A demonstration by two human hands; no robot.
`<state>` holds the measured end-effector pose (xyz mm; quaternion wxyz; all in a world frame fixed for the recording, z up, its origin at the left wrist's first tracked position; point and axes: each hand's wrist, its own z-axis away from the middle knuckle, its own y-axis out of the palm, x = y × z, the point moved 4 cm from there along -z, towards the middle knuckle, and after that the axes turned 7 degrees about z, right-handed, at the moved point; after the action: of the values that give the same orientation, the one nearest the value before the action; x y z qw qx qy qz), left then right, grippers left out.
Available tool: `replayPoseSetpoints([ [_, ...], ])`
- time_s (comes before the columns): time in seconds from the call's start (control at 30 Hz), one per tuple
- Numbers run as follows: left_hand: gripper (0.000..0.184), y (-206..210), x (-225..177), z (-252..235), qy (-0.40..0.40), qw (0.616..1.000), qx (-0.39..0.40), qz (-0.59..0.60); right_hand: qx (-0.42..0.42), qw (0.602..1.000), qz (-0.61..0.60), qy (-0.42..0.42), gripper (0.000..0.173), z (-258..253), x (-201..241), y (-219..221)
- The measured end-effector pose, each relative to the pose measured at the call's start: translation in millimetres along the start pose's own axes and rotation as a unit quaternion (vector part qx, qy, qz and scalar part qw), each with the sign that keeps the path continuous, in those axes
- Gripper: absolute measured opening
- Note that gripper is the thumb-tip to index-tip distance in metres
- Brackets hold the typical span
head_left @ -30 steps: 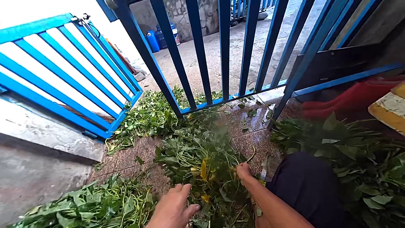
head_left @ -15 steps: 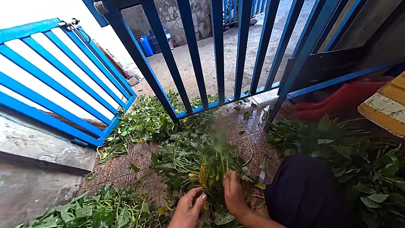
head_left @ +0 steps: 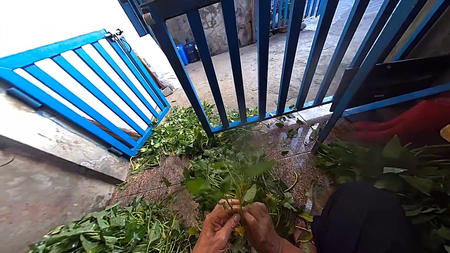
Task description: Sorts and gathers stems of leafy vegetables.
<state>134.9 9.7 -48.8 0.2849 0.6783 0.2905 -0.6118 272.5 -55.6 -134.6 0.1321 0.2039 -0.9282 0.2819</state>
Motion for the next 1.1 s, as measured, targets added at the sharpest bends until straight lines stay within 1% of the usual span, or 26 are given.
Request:
replayPoseSetpoints([
  [0.07, 0.018, 0.7, -4.5, 2.2, 0.014, 1.0, 0.006, 0.002, -0.003, 1.0, 0.01, -0.009, 0.016, -3.7, -2.9, -0.3],
  [0.13, 0.022, 3.7, -11.1, 8.1, -0.023, 1.0, -0.021, 0.0, 0.005, 1.0, 0.011, -0.001, 0.016, -1.0, -6.9, -1.4],
  [0.2, 0.029, 4.8, -16.5, 11.0, -0.041, 0.999, -0.023, -0.021, 0.016, 1.0, 0.004, 0.006, 0.02, 3.1, -12.8, -0.7],
  [0.3, 0.024, 6.9, -23.8, 11.4, -0.035, 0.998, -0.025, -0.039, -0.011, 0.999, 0.011, -0.031, 0.018, 7.7, -19.4, 1.8],
  [0.33, 0.023, 6.6, -21.9, 10.4, -0.028, 0.999, -0.012, -0.032, -0.017, 0.999, 0.017, -0.04, 0.015, -0.5, -16.6, -4.9],
  [0.37, 0.025, 5.8, -19.2, 9.7, -0.023, 0.999, 0.009, -0.027, -0.025, 0.998, 0.024, -0.045, 0.014, -8.2, -14.2, -10.7],
  [0.43, 0.031, 3.8, -15.2, 10.5, -0.024, 0.999, 0.029, -0.015, -0.042, 0.997, 0.033, -0.052, 0.016, -17.1, -11.5, -16.8],
  [0.5, 0.031, 5.8, -17.2, 9.9, -0.028, 0.999, 0.038, 0.021, -0.049, 0.996, 0.038, -0.058, 0.016, -19.7, -10.4, -19.2],
  [0.53, 0.029, 8.5, -22.3, 8.9, -0.031, 0.999, 0.031, 0.033, -0.05, 0.996, 0.04, -0.059, 0.017, -19.4, -10.7, -19.3],
  [0.6, 0.018, 18.2, -37.2, 5.0, -0.062, 0.997, -0.012, 0.052, -0.052, 0.996, 0.042, -0.064, 0.018, -18.5, -11.5, -19.1],
  [0.63, 0.019, 19.0, -38.4, 4.4, -0.063, 0.997, -0.015, 0.049, -0.054, 0.995, 0.043, -0.065, 0.018, -18.0, -11.7, -19.1],
  [0.7, 0.027, 12.3, -26.0, 7.5, -0.022, 1.0, 0.006, 0.019, -0.051, 0.996, 0.04, -0.06, 0.015, -16.1, -11.2, -19.3],
  [0.73, 0.031, 9.7, -19.9, 7.6, 0.001, 1.0, 0.003, 0.011, -0.039, 0.997, 0.034, -0.049, 0.015, -15.2, -10.1, -19.1],
  [0.77, 0.031, 7.3, -15.5, 7.2, 0.026, 0.999, -0.018, -0.005, -0.026, 0.999, 0.032, -0.036, 0.014, -14.7, -8.3, -18.9],
  [0.8, 0.027, 5.5, -12.7, 5.9, 0.045, 0.997, -0.054, -0.028, -0.008, 0.999, 0.029, -0.026, 0.014, -15.5, -5.6, -19.3],
  [0.87, 0.026, 1.6, -10.7, 5.1, 0.039, 0.986, -0.142, -0.083, 0.006, 1.0, 0.019, -0.013, 0.015, -16.6, -0.8, -15.0],
  [0.9, 0.027, -1.9, -9.5, 5.1, 0.029, 0.98, -0.173, -0.099, 0.009, 1.0, 0.014, -0.008, 0.014, -17.6, 1.9, -13.0],
  [1.0, 0.019, -11.8, -7.6, 6.6, 0.011, 0.961, -0.243, -0.134, 0.022, 1.0, -0.003, 0.007, 0.015, -18.3, 11.1, -7.2],
  [1.07, 0.014, -15.4, -8.0, 7.2, 0.004, 0.956, -0.266, -0.126, 0.026, 1.0, -0.007, 0.01, 0.016, -17.9, 15.5, -3.3],
  [1.1, 0.014, -15.8, -8.7, 7.7, -0.006, 0.956, -0.271, -0.112, 0.029, 1.0, -0.008, 0.009, 0.017, -17.4, 16.9, -1.7],
])
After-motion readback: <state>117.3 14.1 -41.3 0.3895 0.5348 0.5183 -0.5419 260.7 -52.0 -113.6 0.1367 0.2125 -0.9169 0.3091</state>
